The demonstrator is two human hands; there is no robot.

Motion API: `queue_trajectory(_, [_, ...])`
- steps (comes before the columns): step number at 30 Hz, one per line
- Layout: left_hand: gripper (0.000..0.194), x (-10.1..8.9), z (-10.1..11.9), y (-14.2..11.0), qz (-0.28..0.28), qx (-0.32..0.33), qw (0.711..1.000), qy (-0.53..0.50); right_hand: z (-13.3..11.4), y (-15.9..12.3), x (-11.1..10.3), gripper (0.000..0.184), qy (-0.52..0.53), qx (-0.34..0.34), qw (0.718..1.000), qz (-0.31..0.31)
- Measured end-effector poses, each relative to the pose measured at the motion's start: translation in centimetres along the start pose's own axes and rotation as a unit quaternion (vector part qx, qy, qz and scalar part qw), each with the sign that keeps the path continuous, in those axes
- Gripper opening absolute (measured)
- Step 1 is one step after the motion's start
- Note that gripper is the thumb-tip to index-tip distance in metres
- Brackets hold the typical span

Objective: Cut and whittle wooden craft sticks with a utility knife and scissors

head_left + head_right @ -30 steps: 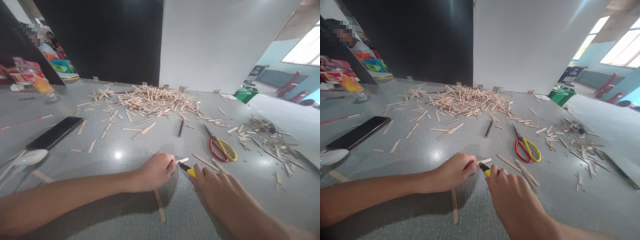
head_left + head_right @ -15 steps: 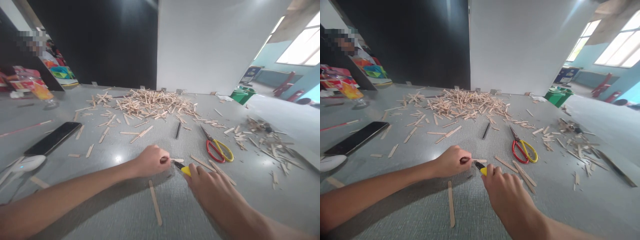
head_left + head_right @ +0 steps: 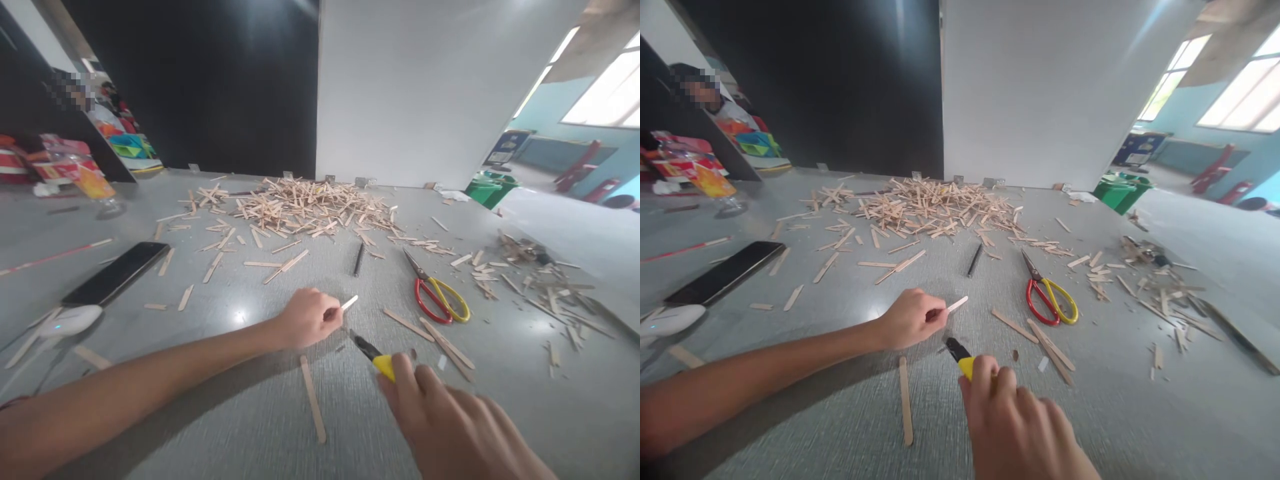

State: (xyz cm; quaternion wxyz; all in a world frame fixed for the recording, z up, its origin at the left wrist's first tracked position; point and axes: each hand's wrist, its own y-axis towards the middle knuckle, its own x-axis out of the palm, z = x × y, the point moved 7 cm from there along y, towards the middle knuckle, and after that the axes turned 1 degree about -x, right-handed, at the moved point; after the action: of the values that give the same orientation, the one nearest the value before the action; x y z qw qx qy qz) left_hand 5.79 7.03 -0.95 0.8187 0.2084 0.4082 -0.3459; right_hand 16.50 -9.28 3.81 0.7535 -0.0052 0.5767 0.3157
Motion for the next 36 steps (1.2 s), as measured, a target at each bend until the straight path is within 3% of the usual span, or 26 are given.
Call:
queue_trajectory(3, [0.034, -0.5, 0.4, 0.0, -0.038, -0.011, 0.999, -0.017, 2.0, -0.3, 1.0, 0.032, 0.042, 0.051, 0.998, -0.019])
queue_trajectory(5, [0.031, -0.7, 0.9, -0.2, -0.100, -0.011, 0.994, -0.045, 3.9, 0.0, 1.8, 0.024, 0.086, 0.084, 0.992, -0.045])
queue_trajectory(8, [0.031, -0.5, 1.5, -1.0, -0.220, -0.025, 0.970, -0.105, 5.4, 0.7, 2.8, 0.014, 0.266, 0.061, 0.953, -0.133])
queue_trajectory(12, [0.035, 0.3, 1.5, -1.8, -0.312, -0.063, 0.935, -0.159, 6.2, 1.4, 2.8, 0.025, 0.305, 0.043, 0.934, -0.179])
queue_trajectory(19, [0.036, 0.7, 1.5, -1.6, -0.275, -0.065, 0.945, -0.166, 5.3, 1.4, 4.0, 0.037, 0.208, -0.063, 0.968, -0.128])
queue_trajectory(25, [0.034, 0.6, 1.5, -1.5, -0.278, -0.063, 0.944, -0.165, 5.5, 1.7, 4.2, 0.048, 0.171, -0.078, 0.977, -0.099])
queue_trajectory(36, [0.034, 0.6, 1.6, -1.4, -0.275, -0.068, 0.946, -0.161, 4.9, 2.0, 4.0, 0.050, 0.126, -0.109, 0.982, -0.084])
